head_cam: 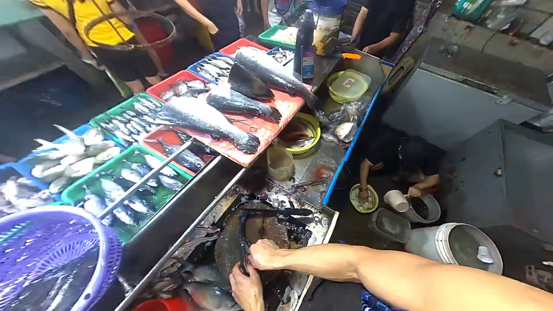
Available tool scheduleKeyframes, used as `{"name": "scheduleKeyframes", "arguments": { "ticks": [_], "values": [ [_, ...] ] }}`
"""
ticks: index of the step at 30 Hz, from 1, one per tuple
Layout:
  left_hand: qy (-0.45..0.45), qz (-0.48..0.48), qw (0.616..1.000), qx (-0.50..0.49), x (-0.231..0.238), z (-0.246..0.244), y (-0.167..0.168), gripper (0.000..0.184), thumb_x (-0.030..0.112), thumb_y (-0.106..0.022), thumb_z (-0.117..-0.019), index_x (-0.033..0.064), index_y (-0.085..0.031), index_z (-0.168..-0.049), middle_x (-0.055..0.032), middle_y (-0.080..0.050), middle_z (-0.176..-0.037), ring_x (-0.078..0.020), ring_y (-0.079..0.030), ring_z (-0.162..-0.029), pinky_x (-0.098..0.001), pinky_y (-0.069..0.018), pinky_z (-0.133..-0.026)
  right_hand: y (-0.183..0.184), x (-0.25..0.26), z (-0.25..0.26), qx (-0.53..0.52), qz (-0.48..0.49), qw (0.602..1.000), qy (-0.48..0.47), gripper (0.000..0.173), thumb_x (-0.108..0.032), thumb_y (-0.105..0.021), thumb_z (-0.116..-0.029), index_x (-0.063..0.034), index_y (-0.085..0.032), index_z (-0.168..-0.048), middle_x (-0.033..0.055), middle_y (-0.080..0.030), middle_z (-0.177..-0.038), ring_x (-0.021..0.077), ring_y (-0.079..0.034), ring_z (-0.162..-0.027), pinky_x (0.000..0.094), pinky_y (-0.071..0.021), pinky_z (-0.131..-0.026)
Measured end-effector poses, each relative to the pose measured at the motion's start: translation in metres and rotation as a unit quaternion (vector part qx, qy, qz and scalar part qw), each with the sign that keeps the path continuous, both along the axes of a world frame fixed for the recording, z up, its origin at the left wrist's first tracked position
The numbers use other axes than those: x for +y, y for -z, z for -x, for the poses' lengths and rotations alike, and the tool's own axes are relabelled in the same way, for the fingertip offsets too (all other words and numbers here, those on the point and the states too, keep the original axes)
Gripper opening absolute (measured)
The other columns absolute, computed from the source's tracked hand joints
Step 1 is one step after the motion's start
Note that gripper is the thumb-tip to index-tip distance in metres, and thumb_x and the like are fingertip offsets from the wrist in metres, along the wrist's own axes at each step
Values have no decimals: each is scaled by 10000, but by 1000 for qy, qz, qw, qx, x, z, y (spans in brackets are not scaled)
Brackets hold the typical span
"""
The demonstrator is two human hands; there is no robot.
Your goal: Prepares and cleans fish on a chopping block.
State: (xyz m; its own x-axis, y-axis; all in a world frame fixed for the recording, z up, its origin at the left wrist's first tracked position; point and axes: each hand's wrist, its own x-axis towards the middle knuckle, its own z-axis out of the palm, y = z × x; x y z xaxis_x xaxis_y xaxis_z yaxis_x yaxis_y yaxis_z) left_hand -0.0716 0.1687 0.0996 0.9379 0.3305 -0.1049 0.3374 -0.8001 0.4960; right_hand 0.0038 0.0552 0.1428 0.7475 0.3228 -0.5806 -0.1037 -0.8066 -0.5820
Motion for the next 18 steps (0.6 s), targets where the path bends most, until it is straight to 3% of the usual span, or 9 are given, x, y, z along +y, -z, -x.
{"name": "scheduleKeyframes", "arguments": {
  "ticks": [3, 5, 7, 11, 14, 16, 18],
  "values": [
    [28, 10, 1000, 6, 1, 6, -7, 385, 196, -558, -1030, 12, -593, -1367, -279, -625, -1284, -447, -624, -1187, -634, -501, -985, -13, 1, 16, -33, -33, 997, -60, 281, -285, -609, -974, -36, -696, -1070, 193, -709, -1052, 384, -691, -1031, 640, -559, -831],
    [44, 28, 999, 0, 5, 10, -6, 388, 153, -556, -1024, 5, -586, -1380, -289, -620, -1290, -452, -615, -1203, -632, -490, -1011, -19, 1, 28, -72, -54, 994, -63, 290, -271, -582, -989, -18, -683, -1088, 201, -702, -1071, 375, -686, -1043, 612, -555, -863],
    [49, 49, 998, -6, 11, 13, -4, 389, 173, -544, -1035, 0, -592, -1380, -288, -629, -1278, -445, -616, -1204, -616, -478, -1040, -17, 3, 36, -89, -77, 992, -43, 323, -262, -528, -1018, -26, -667, -1189, 191, -694, -1149, 354, -673, -1111, 579, -544, -932],
    [54, 73, 996, -15, 16, 17, 0, 405, 199, -490, -1058, -23, -584, -1384, -296, -631, -1276, -450, -616, -1210, -606, -467, -1060, -4, 13, 48, -23, -99, 995, -13, 394, -317, -442, -1061, -14, -669, -1170, 213, -708, -1110, 379, -681, -1098, 614, -535, -924],
    [43, 105, 993, -45, 22, 20, 4, 424, 207, -470, -1049, -30, -579, -1383, -297, -626, -1279, -444, -612, -1212, -603, -461, -1067, -12, 20, 55, -30, -100, 994, -23, 396, -327, -450, -1051, -11, -657, -1170, 209, -702, -1123, 378, -676, -1105, 615, -532, -922],
    [19, 124, 991, -49, 21, 22, 4, 432, 205, -460, -1051, -23, -561, -1403, -296, -613, -1315, -447, -592, -1246, -608, -448, -1079, -26, 15, 57, -74, -114, 990, -35, 367, -306, -470, -1043, -57, -675, -1219, 154, -681, -1239, 316, -650, -1182, 565, -530, -972],
    [-16, 110, 993, -47, 16, 18, -3, 455, 229, -470, -1069, -24, -521, -1443, -307, -586, -1348, -467, -577, -1257, -624, -453, -1063, -30, 5, 51, -110, -119, 986, -42, 330, -310, -494, -1034, -101, -698, -1188, 119, -681, -1219, 282, -656, -1155, 540, -544, -949]
  ]
}}
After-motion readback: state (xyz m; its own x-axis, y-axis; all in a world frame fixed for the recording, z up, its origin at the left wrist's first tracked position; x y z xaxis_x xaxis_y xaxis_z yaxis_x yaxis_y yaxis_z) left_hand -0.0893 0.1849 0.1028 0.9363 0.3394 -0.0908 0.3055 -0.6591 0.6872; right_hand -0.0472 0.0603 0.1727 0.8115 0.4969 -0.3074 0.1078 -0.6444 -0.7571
